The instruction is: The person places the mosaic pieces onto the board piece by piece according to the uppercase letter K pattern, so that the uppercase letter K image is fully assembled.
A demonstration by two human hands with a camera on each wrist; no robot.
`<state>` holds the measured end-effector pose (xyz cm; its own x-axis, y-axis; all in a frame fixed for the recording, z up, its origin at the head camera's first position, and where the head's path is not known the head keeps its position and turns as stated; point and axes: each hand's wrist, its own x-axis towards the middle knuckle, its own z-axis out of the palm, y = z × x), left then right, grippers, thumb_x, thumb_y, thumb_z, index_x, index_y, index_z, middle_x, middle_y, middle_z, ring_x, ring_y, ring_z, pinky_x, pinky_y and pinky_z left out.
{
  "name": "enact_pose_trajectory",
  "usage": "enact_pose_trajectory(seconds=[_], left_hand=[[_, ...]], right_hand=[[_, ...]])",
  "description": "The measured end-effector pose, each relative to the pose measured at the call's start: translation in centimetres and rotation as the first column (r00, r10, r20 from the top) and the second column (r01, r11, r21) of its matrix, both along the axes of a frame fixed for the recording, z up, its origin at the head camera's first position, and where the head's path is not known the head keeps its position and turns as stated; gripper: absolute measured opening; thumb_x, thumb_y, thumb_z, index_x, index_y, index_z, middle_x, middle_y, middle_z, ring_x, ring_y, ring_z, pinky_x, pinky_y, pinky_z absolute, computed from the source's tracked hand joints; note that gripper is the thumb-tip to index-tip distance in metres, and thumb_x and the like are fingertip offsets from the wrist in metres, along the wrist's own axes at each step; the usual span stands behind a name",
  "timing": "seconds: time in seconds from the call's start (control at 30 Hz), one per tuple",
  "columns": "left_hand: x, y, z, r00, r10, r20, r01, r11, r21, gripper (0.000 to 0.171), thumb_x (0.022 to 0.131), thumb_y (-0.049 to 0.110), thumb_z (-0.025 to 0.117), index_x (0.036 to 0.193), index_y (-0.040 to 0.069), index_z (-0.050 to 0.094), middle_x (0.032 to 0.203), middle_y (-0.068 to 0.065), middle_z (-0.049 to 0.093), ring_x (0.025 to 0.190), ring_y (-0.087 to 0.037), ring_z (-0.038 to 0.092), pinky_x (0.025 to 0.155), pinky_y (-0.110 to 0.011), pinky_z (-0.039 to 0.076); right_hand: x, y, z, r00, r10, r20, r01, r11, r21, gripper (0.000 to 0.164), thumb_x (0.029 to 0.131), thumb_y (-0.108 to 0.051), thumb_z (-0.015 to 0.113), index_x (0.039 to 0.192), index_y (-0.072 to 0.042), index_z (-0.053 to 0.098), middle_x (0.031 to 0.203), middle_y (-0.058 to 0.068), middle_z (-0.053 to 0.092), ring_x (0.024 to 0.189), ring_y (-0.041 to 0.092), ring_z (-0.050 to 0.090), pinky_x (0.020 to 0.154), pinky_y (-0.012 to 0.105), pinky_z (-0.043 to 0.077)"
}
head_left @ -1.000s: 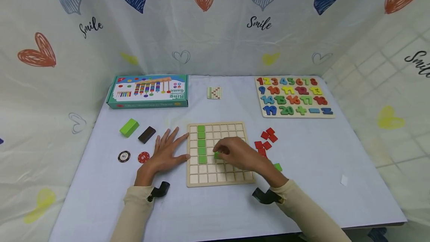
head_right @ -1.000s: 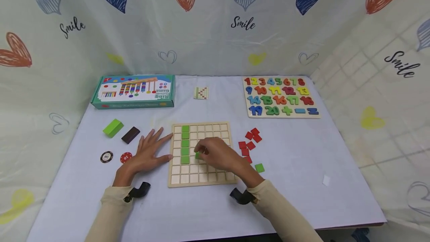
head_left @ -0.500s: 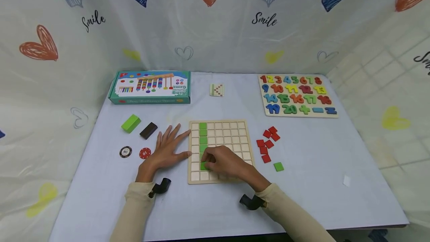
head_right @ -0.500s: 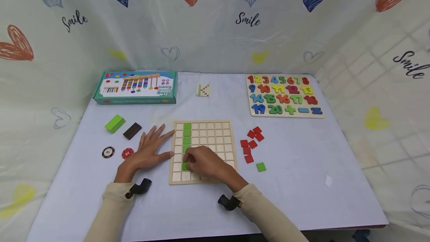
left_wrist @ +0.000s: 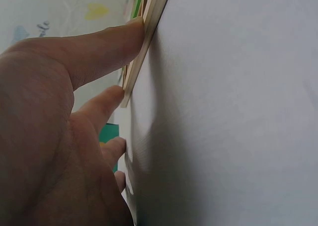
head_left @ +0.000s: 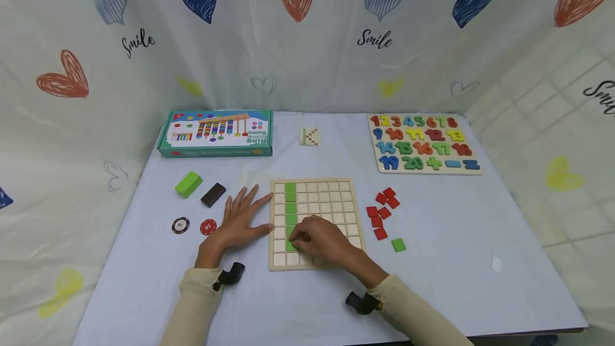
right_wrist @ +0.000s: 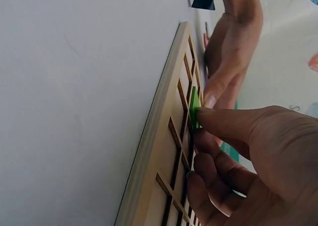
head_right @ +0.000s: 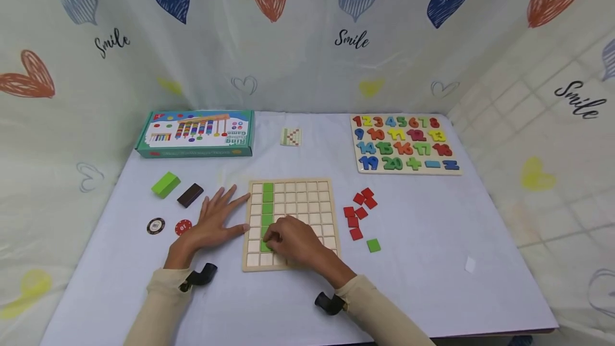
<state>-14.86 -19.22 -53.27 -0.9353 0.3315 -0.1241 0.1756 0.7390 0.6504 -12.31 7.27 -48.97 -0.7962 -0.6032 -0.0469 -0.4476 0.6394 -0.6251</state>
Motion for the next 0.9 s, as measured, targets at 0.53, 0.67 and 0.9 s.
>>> enact_pose_trajectory(seconds=[0.53, 0.67, 0.9], left_hand=[[0.8, 0.2, -0.3, 1.0, 0.011, -0.005, -0.011, 1.0, 0.013, 0.082, 0.093, 0.047, 0.074, 0.164, 0.024, 0.042, 0.178, -0.016, 0.015, 0.163, -0.046, -0.004, 0.124, -0.07, -0.013], [0.8, 0.3, 0.0, 1.0, 0.008, 0.0, -0.008, 1.0, 0.018, 0.082, 0.093, 0.047, 0.074, 0.164, 0.024, 0.042, 0.178, -0.017, 0.014, 0.163, -0.046, -0.005, 0.124, -0.071, -0.013], [0.3, 0.2, -0.3, 1.0, 0.017, 0.006, -0.017, 1.0, -0.024, 0.081, 0.095, 0.045, 0.074, 0.166, 0.026, 0.039, 0.179, -0.013, 0.01, 0.164, -0.043, -0.006, 0.125, -0.068, -0.014]], right_hand=[[1.3, 2.5, 1.4, 0.998, 0.061, 0.012, -0.061, 0.998, 0.023, 0.022, 0.098, -0.02, 0.075, 0.12, -0.018, 0.081, 0.099, -0.01, 0.07, 0.093, 0.011, 0.061, 0.078, 0.027, 0.053], [1.5, 5.2, 2.5, 0.999, -0.047, -0.005, 0.047, 0.998, 0.035, 0.026, 0.098, -0.021, 0.077, 0.123, -0.018, 0.078, 0.107, -0.006, 0.07, 0.103, 0.013, 0.063, 0.082, 0.031, 0.057], [1.4, 11.4, 3.9, 0.977, -0.207, -0.044, 0.211, 0.971, 0.111, 0.032, 0.095, -0.019, 0.081, 0.126, -0.015, 0.075, 0.122, 0.003, 0.071, 0.107, 0.021, 0.066, 0.083, 0.037, 0.061]])
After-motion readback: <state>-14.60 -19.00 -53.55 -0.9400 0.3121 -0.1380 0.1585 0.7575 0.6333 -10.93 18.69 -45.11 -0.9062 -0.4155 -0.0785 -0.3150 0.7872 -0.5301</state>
